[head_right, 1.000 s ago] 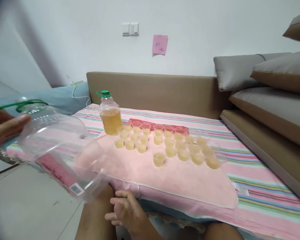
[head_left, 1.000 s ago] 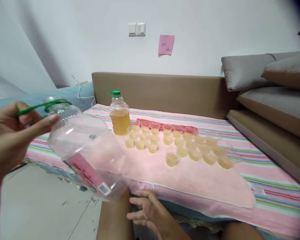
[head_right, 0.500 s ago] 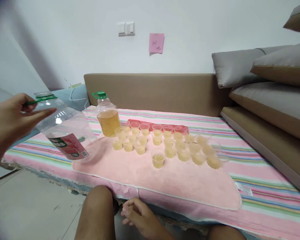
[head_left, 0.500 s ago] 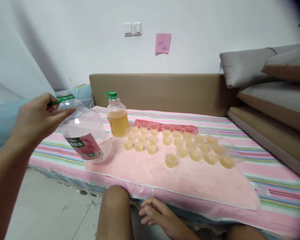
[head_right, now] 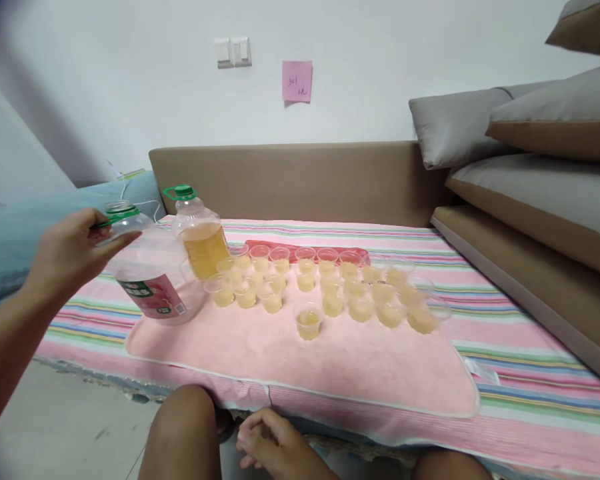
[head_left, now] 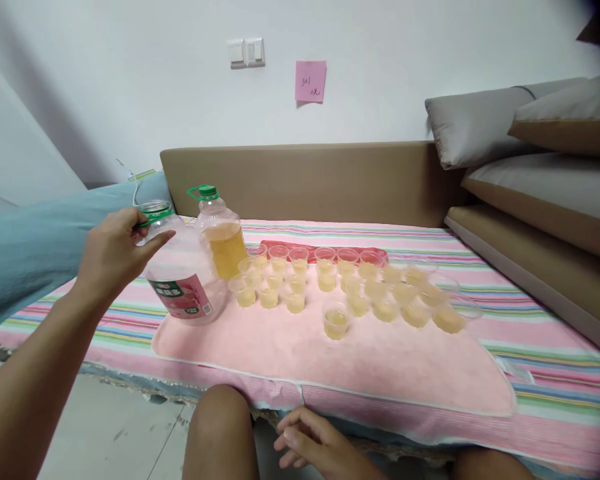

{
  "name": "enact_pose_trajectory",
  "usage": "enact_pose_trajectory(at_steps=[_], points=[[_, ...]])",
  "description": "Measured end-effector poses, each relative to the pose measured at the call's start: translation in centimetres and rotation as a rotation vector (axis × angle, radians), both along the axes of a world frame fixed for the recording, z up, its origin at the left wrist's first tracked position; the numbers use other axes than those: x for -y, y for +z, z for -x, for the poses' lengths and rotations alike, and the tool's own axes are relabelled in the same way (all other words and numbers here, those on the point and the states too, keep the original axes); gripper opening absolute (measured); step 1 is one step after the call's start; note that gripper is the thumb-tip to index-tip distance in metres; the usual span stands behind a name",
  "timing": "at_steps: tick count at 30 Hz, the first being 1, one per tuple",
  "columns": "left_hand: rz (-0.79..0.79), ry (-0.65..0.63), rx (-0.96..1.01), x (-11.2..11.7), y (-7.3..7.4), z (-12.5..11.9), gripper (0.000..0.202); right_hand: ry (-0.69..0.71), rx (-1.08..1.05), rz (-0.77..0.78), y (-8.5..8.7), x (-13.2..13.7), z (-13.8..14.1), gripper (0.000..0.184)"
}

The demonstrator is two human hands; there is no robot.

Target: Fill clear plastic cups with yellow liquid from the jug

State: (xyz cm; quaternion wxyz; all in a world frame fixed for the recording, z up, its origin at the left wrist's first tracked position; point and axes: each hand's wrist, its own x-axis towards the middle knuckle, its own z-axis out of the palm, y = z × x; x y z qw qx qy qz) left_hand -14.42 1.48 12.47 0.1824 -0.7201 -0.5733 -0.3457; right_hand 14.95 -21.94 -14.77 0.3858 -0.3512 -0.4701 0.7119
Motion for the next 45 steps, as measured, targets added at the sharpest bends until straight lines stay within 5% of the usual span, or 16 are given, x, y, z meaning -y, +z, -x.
enact_pose_trajectory(at_steps=[17,29,36,39,42,45], points=[[0.081,-0.049,-0.024,-0.2,1.2,0.6,0.039,-0.015,-0.026,-0.015,-1.2,-0.1,-0.1,0.08],[0.076,-0.189,0.011,-0.9,0.2,0.7,0.036,-0.012,-0.005,-0.012,-1.0,-0.2,-0.1,0.081],[-0.044,-0.223,0.045,-1.3,-0.7,1.9,0.052,-0.017,-0.011,-0.023,-1.0,-0.3,-0.1,0.08],[-0.12,-0.236,0.015,-1.1,-0.5,1.7,0.062,-0.006,0.003,-0.066,0.4,-0.1,-0.9,0.077],[-0.233,-0.231,0.03,1.0,-1.2,1.4,0.069,-0.029,0.129,-0.139,4.0,0.0,-3.1,0.066],[-0.259,-0.146,0.289,6.1,-5.7,1.7,0.061,-0.132,0.307,-0.235,8.9,-0.9,-7.0,0.053]])
